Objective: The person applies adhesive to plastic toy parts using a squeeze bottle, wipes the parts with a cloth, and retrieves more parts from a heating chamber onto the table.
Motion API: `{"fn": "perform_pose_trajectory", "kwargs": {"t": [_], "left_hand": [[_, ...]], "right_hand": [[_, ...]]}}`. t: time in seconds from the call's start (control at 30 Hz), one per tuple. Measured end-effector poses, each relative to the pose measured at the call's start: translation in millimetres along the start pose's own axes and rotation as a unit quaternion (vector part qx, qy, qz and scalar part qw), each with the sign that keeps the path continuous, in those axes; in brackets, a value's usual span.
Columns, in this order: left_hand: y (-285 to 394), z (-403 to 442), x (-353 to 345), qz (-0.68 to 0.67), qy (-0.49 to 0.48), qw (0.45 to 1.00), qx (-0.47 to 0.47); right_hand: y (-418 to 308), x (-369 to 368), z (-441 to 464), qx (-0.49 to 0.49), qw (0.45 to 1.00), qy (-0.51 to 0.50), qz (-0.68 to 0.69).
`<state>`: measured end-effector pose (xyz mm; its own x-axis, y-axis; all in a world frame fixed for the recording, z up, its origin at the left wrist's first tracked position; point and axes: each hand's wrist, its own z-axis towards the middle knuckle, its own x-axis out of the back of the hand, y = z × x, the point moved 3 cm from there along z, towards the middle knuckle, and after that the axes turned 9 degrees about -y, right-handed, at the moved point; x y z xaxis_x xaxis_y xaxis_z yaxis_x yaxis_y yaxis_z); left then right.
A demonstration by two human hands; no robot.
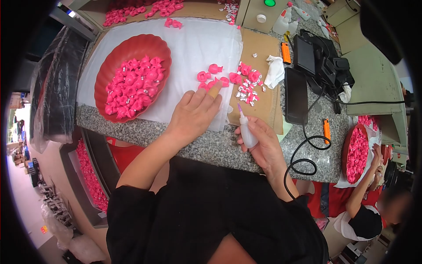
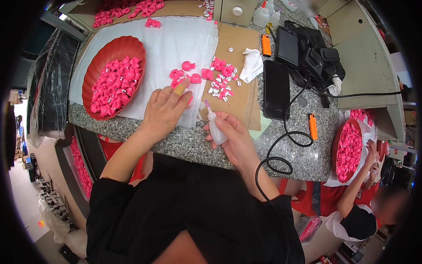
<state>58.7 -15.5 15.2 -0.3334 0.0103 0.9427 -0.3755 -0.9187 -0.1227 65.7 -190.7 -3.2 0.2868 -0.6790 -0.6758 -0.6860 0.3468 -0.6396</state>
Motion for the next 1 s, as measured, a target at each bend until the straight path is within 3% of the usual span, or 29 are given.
{"fn": "perform_pose_trajectory", "kwargs": {"t": [0.07, 0.1, 0.17, 0.2, 0.23, 0.27, 0.33, 0.37, 0.43, 0.53, 0.57, 0.73, 0.8, 1.0], "left_hand": [[4.4, -4.2, 3.4, -0.019, 0.010, 1.000, -0.001], [4.0, -5.8, 8.7, -0.099, 0.025, 0.995, 0.022], [10.7, -12.0, 13.5, -0.178, 0.041, 0.982, 0.046], [11.8, -16.8, 6.7, -0.464, 0.035, 0.869, 0.166], [15.6, -21.1, -3.5, -0.700, 0.027, 0.661, 0.268], [18.1, -20.4, -2.7, -0.700, 0.029, 0.661, 0.269], [20.8, -20.5, -2.5, -0.789, 0.072, 0.547, 0.271], [20.1, -23.0, -4.8, -0.789, 0.074, 0.546, 0.272], [16.6, -28.9, -7.6, -0.648, 0.068, 0.709, 0.269], [16.2, -28.7, -5.5, -0.601, 0.107, 0.745, 0.267], [16.5, -28.8, -6.0, -0.602, 0.108, 0.744, 0.268], [16.6, -32.7, -11.5, -0.566, 0.125, 0.769, 0.269], [17.2, -33.7, -14.0, -0.572, 0.127, 0.763, 0.273], [17.0, -35.4, -17.8, -0.576, 0.135, 0.759, 0.272]], "right_hand": [[-0.5, 4.5, 1.9, 0.043, 0.999, -0.008, 0.006], [-0.1, 4.1, 2.9, 0.042, 0.999, -0.008, 0.006], [-4.3, 3.0, 3.9, 0.147, 0.989, 0.008, 0.035], [-5.3, 3.3, 3.9, 0.146, 0.989, 0.007, 0.034], [-8.4, 3.6, 3.2, 0.160, 0.987, 0.001, 0.013], [-10.9, 3.7, 2.7, 0.173, 0.985, -0.006, -0.008], [-13.2, 3.9, 1.1, 0.193, 0.981, -0.008, -0.032], [-14.6, 3.2, -0.1, 0.213, 0.975, -0.009, -0.054], [-14.0, -1.7, -1.9, 0.243, 0.965, 0.013, -0.101], [-11.0, -6.6, -7.0, 0.282, 0.935, 0.059, -0.208], [-10.3, -7.8, -9.2, 0.290, 0.915, 0.083, -0.269], [-3.0, -17.9, -12.2, 0.258, 0.918, 0.034, -0.299], [-0.4, -14.5, -11.5, 0.313, 0.865, 0.030, -0.391], [-0.4, -16.0, -10.3, 0.312, 0.855, 0.040, -0.413]]}}
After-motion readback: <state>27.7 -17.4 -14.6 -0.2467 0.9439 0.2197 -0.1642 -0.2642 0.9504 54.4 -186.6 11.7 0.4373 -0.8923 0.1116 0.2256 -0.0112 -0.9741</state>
